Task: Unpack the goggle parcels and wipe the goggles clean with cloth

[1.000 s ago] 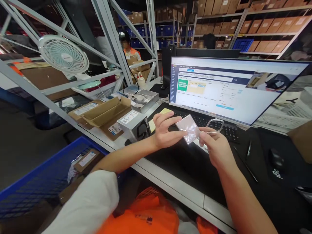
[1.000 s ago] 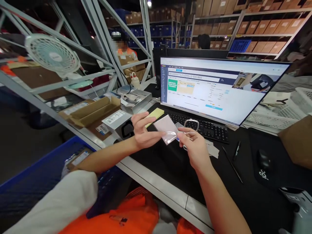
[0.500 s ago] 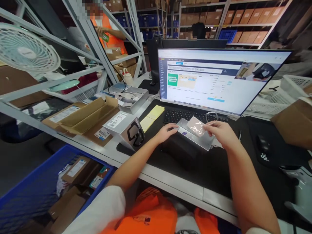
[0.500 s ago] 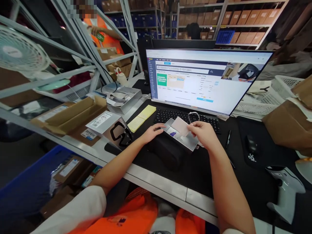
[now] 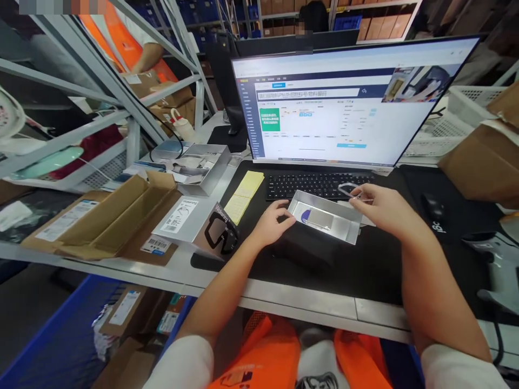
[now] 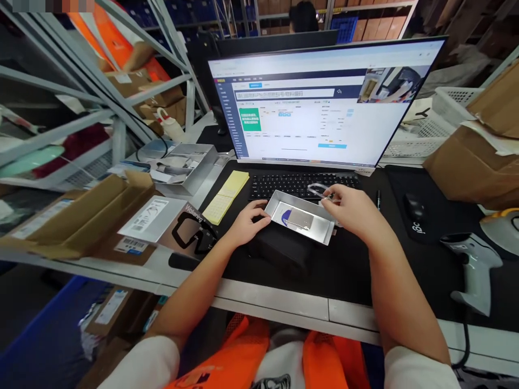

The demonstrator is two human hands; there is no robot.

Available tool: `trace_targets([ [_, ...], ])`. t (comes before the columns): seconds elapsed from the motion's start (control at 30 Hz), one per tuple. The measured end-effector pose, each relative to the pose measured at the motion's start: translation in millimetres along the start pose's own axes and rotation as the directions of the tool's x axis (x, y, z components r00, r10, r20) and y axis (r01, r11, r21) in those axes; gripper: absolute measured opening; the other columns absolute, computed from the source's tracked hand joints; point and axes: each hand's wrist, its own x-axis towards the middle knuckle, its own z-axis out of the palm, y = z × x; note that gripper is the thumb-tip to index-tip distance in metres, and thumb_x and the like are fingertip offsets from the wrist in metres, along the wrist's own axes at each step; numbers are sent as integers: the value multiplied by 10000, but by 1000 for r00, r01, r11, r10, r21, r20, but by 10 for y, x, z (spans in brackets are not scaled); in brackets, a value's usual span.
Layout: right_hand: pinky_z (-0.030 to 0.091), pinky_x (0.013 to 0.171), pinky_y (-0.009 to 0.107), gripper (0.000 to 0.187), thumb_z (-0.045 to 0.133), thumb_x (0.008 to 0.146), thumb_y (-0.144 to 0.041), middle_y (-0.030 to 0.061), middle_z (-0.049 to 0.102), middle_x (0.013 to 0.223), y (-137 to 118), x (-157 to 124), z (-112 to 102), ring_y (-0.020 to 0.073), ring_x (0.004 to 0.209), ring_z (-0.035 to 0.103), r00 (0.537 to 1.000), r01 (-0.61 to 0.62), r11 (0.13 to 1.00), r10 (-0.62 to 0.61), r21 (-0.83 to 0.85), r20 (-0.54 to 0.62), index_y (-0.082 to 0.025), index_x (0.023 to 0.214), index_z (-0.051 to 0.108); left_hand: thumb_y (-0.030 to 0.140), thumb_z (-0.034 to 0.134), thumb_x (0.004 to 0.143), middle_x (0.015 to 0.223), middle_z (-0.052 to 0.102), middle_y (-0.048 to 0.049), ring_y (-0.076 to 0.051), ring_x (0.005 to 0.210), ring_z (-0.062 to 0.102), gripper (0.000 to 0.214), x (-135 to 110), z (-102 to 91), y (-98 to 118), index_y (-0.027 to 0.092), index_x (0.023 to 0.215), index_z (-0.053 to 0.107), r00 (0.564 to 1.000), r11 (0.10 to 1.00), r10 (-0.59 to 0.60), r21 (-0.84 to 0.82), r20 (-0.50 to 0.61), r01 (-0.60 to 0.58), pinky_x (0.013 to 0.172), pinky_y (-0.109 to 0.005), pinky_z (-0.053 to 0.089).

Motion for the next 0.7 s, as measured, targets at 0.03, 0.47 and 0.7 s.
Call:
trace_targets([
  [0.03, 466, 716, 283, 263, 573, 901, -381, 41, 748, 895, -71, -38, 30, 208, 815, 685, 997, 42, 999, -41, -14, 67, -217, 1001, 754, 384, 662, 909, 1453, 573, -109, -288, 1378, 540, 200, -19, -17, 26, 210, 894, 759, 1000, 999, 7, 42, 1, -7, 1214, -484, 389],
  [0.47, 516, 903, 370, 588, 645, 904, -240, 282, 662, 1281, -521, 196, 955, 356, 1151, 675, 868, 95, 857, 178, -507, 463, 11, 1426, 543, 389, 669, 910, 1375, 632, -80, -280, 1292, 603, 190, -106, -94, 165, 226, 959, 755, 992, 994, 33, 98, 121, -45, 1159, -436, 454],
  [0.7, 544, 948, 412, 368, 672, 934, -272, 244, 696, 1214, -521, 137, 925, 303, 1121, 690, 865, 94, 836, 200, -541, 460, -44, 1222, 699, 397, 650, 918, 1377, 630, -80, -288, 1287, 601, 200, -110, -85, 166, 222, 932, 745, 992, 994, 12, 104, 126, -25, 1158, -447, 449],
])
